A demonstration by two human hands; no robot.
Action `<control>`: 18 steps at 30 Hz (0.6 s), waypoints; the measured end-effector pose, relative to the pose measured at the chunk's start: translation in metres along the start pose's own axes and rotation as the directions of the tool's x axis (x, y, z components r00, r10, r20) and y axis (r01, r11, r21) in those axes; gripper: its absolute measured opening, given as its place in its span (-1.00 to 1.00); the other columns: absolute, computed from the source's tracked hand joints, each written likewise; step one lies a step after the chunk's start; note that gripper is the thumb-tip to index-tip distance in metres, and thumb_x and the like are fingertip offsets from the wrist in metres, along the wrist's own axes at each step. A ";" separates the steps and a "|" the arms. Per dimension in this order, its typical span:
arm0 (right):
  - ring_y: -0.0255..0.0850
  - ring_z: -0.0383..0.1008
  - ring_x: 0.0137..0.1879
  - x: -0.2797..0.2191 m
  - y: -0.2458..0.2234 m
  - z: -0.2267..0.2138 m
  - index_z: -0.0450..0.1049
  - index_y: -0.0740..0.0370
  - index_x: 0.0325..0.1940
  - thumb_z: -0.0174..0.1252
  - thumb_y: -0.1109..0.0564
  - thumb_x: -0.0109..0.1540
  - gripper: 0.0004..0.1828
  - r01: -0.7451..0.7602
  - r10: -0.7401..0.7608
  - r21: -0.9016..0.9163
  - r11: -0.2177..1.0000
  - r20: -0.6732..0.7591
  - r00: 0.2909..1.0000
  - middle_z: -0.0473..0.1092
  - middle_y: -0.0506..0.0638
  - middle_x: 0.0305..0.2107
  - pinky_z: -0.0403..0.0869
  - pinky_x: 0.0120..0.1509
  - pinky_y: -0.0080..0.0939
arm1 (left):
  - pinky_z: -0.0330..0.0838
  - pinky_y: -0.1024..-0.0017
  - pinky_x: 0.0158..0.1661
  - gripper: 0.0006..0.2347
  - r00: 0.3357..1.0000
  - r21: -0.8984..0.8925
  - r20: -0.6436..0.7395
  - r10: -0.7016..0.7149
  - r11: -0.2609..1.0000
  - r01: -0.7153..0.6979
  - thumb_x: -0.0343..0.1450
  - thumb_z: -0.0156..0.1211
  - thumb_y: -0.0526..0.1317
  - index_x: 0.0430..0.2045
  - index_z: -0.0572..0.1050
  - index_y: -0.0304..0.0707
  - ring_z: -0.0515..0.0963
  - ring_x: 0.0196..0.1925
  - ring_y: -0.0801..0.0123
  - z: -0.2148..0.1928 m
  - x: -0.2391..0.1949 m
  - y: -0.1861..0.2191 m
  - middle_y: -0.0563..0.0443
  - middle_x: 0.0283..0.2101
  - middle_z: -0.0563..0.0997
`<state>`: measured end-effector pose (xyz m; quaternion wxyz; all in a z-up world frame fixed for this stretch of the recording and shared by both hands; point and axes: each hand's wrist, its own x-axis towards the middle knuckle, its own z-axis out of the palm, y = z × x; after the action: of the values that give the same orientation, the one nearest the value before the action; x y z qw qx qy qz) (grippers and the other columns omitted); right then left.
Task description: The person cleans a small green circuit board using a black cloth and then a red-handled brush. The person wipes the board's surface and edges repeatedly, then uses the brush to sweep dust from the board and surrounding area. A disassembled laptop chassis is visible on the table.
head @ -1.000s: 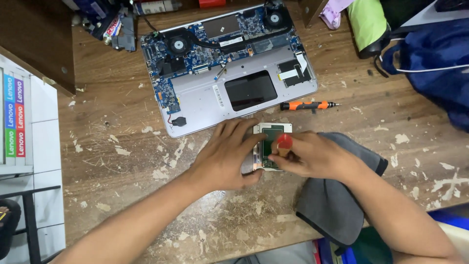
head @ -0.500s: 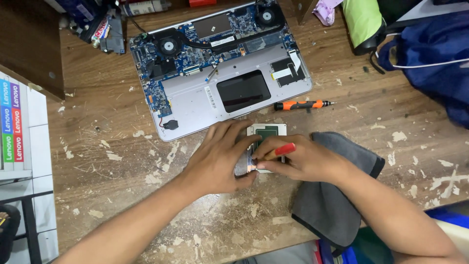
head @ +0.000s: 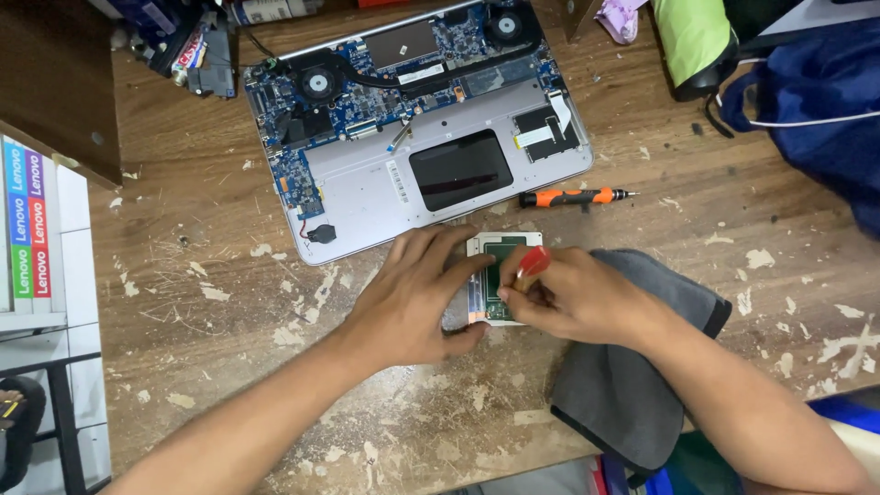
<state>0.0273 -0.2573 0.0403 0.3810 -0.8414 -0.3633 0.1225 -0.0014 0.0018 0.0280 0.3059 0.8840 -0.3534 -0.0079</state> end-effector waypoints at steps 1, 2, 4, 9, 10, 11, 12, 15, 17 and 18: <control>-0.07 0.56 -0.60 0.003 -0.002 -0.001 0.54 0.18 -0.14 0.26 0.23 0.31 -0.95 0.001 -0.001 0.002 1.000 0.003 1.000 0.52 0.07 -0.66 0.55 -0.54 -0.19 | 0.18 -0.10 0.34 -0.42 1.000 0.000 0.000 -0.004 1.000 0.004 0.30 0.47 -0.02 0.16 0.56 -0.42 0.36 0.39 -0.25 -0.002 0.001 0.000 -0.50 0.36 0.43; -0.08 0.57 -0.57 0.006 -0.005 -0.001 0.56 0.19 -0.11 0.26 0.21 0.32 -0.93 -0.015 0.015 0.067 0.998 -0.002 1.000 0.52 0.07 -0.64 0.56 -0.51 -0.19 | 0.19 -0.11 0.35 -0.43 1.000 0.004 0.004 -0.006 1.000 0.006 0.30 0.47 -0.03 0.15 0.57 -0.42 0.37 0.39 -0.25 -0.003 0.001 0.001 -0.50 0.36 0.44; -0.09 0.58 -0.54 0.009 -0.011 -0.001 0.58 0.19 -0.08 0.26 0.19 0.32 -0.90 -0.032 0.033 0.134 0.991 -0.003 0.999 0.53 0.07 -0.62 0.57 -0.48 -0.18 | 0.20 -0.12 0.35 -0.43 1.000 0.005 0.010 -0.010 1.000 0.010 0.29 0.47 -0.03 0.14 0.58 -0.43 0.37 0.40 -0.25 -0.004 0.001 0.002 -0.50 0.36 0.45; -0.07 0.55 -0.59 0.005 -0.008 0.000 0.55 0.20 -0.20 0.27 0.22 0.32 -0.97 -0.026 0.025 0.042 0.999 0.017 1.000 0.50 0.08 -0.66 0.55 -0.53 -0.18 | 0.18 -0.11 0.35 -0.41 0.999 0.007 0.036 -0.026 1.000 0.026 0.27 0.49 -0.05 0.14 0.57 -0.44 0.36 0.39 -0.26 -0.005 0.003 0.002 -0.52 0.36 0.44; -0.07 0.55 -0.59 0.005 -0.009 0.001 0.55 0.20 -0.20 0.27 0.22 0.32 -0.97 -0.028 0.027 0.045 0.999 0.017 0.999 0.50 0.08 -0.66 0.55 -0.53 -0.18 | 0.18 -0.11 0.35 -0.41 0.999 0.006 0.039 -0.028 1.000 0.027 0.27 0.49 -0.05 0.14 0.57 -0.44 0.36 0.39 -0.26 -0.005 0.003 0.002 -0.52 0.36 0.44; -0.10 0.55 -0.57 0.005 -0.009 0.001 0.57 0.19 -0.18 0.25 0.21 0.33 -0.98 -0.019 0.020 0.078 0.997 -0.008 1.000 0.49 0.04 -0.66 0.55 -0.52 -0.20 | 0.18 -0.12 0.35 -0.41 0.999 0.005 0.041 -0.029 1.000 0.029 0.26 0.50 -0.05 0.15 0.57 -0.44 0.36 0.39 -0.26 -0.006 0.003 0.002 -0.52 0.36 0.44; -0.14 0.55 -0.56 0.005 -0.009 0.002 0.58 0.18 -0.15 0.24 0.20 0.33 -0.96 -0.012 0.016 0.111 0.994 -0.034 0.999 0.48 0.01 -0.66 0.55 -0.51 -0.22 | 0.19 -0.12 0.34 -0.41 0.999 0.003 0.043 -0.030 1.000 0.030 0.26 0.51 -0.05 0.15 0.57 -0.44 0.36 0.39 -0.27 -0.006 0.003 0.003 -0.52 0.36 0.44; -0.06 0.58 -0.54 0.016 -0.027 -0.003 0.58 0.18 -0.14 0.26 0.25 0.31 -0.94 0.028 -0.029 0.204 0.979 0.002 1.000 0.52 0.06 -0.60 0.57 -0.47 -0.15 | 0.18 -0.11 0.35 -0.39 0.997 0.014 0.056 -0.044 0.999 0.043 0.26 0.52 -0.05 0.17 0.57 -0.43 0.35 0.39 -0.26 -0.004 0.004 0.002 -0.52 0.38 0.43; -0.05 0.55 -0.57 0.010 -0.017 -0.002 0.53 0.18 -0.22 0.27 0.25 0.31 -0.95 0.023 -0.024 0.117 0.993 0.005 1.000 0.46 0.06 -0.65 0.55 -0.52 -0.17 | 0.18 -0.12 0.34 -0.39 0.998 0.009 0.050 -0.036 0.999 0.036 0.25 0.53 -0.04 0.17 0.57 -0.43 0.35 0.38 -0.26 -0.001 0.004 0.000 -0.52 0.38 0.42; -0.05 0.52 -0.61 0.006 -0.013 -0.002 0.48 0.17 -0.31 0.28 0.25 0.31 -0.87 0.024 -0.024 0.027 0.999 0.010 1.000 0.41 0.06 -0.70 0.52 -0.56 -0.20 | 0.19 -0.13 0.33 -0.38 0.999 0.008 0.038 -0.030 1.000 0.030 0.25 0.54 -0.04 0.17 0.57 -0.42 0.36 0.37 -0.27 0.000 0.004 -0.001 -0.52 0.38 0.42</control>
<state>0.0259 -0.2480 0.0514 0.3918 -0.8312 -0.3734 0.1271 0.0022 0.0000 0.0281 0.2957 0.8900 -0.3459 -0.0283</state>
